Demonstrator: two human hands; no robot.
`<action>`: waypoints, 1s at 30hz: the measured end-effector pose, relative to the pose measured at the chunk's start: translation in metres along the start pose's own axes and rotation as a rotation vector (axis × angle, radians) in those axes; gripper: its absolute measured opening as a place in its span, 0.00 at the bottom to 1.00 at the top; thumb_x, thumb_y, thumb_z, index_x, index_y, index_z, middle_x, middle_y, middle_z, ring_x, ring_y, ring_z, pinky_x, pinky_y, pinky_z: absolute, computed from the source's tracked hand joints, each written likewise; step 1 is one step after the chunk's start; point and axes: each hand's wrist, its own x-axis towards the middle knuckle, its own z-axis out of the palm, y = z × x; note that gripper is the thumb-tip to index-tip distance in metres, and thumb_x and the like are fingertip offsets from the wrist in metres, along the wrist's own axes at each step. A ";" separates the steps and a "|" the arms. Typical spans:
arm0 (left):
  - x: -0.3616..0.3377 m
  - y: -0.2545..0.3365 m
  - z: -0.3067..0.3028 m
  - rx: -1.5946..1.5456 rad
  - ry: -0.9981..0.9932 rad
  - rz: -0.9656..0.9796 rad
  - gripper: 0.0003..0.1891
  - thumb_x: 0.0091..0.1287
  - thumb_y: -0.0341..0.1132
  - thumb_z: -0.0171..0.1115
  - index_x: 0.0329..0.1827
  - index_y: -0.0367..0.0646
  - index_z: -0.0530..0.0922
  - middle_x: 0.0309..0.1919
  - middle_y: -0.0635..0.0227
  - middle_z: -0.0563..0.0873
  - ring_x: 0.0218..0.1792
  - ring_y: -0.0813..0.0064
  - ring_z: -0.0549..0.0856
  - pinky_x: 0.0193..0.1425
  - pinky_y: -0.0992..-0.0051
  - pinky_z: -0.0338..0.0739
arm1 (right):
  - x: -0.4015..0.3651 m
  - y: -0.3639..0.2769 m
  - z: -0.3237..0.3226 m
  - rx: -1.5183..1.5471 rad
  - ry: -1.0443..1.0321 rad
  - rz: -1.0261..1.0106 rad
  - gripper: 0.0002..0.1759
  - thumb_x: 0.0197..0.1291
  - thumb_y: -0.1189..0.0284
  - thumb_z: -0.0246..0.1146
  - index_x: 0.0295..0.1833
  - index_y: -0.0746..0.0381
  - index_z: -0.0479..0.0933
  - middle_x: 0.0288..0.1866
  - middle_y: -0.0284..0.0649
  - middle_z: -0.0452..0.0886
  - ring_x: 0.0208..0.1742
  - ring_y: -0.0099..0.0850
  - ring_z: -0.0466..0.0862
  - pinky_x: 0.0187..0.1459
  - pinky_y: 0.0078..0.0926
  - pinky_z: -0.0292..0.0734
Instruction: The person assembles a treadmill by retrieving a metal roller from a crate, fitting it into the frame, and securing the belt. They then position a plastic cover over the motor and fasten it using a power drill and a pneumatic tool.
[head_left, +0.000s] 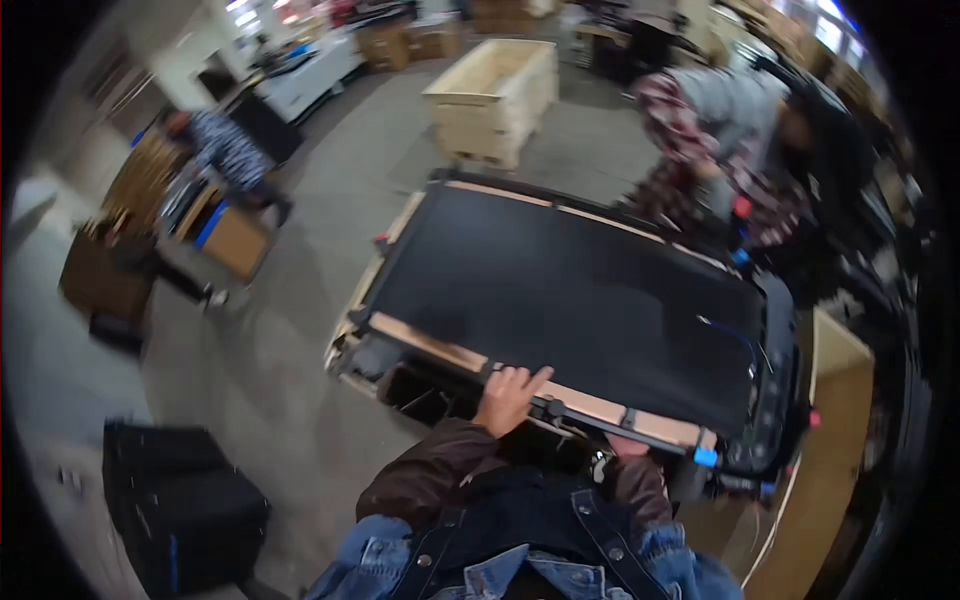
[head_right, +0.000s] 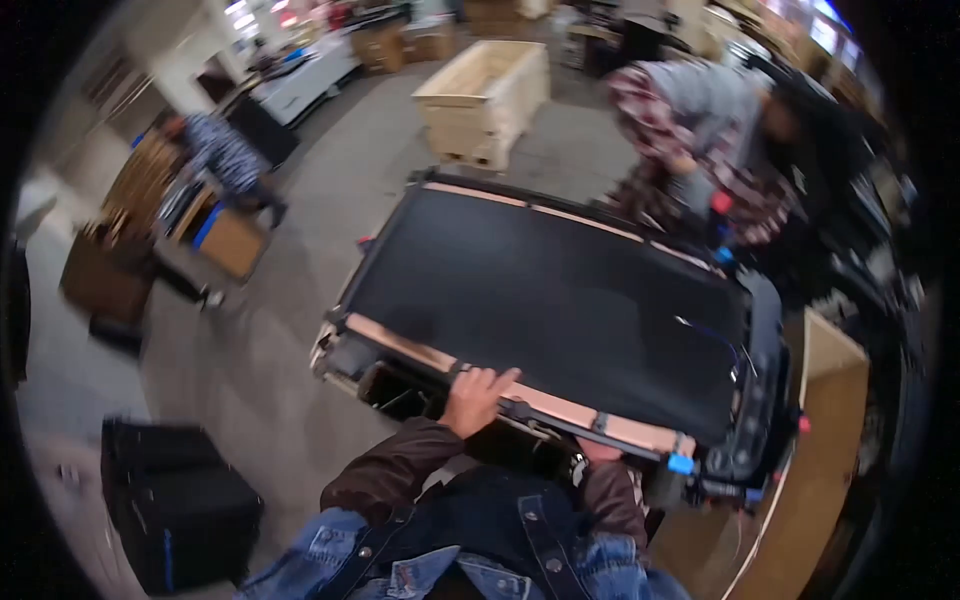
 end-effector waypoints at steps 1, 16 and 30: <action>0.005 0.002 -0.010 -0.094 -0.001 0.013 0.36 0.50 0.27 0.67 0.69 0.48 0.75 0.36 0.65 0.74 0.40 0.63 0.75 0.45 0.64 0.70 | -0.007 -0.003 0.002 -0.015 -0.107 0.220 0.42 0.65 0.40 0.54 0.78 0.52 0.63 0.77 0.45 0.68 0.77 0.48 0.65 0.78 0.50 0.55; 0.003 0.002 0.004 -0.032 -0.086 0.036 0.50 0.39 0.29 0.81 0.73 0.50 0.69 0.38 0.62 0.73 0.40 0.60 0.76 0.42 0.63 0.67 | 0.006 0.012 0.042 0.194 0.065 -0.036 0.34 0.65 0.46 0.56 0.70 0.55 0.69 0.71 0.48 0.72 0.72 0.46 0.70 0.74 0.45 0.62; 0.008 -0.002 -0.002 -0.069 -0.149 0.050 0.45 0.43 0.31 0.77 0.72 0.46 0.72 0.39 0.64 0.73 0.42 0.61 0.76 0.47 0.62 0.70 | 0.018 0.017 0.029 0.375 0.169 0.062 0.30 0.69 0.53 0.56 0.71 0.56 0.68 0.71 0.46 0.72 0.70 0.43 0.72 0.71 0.46 0.66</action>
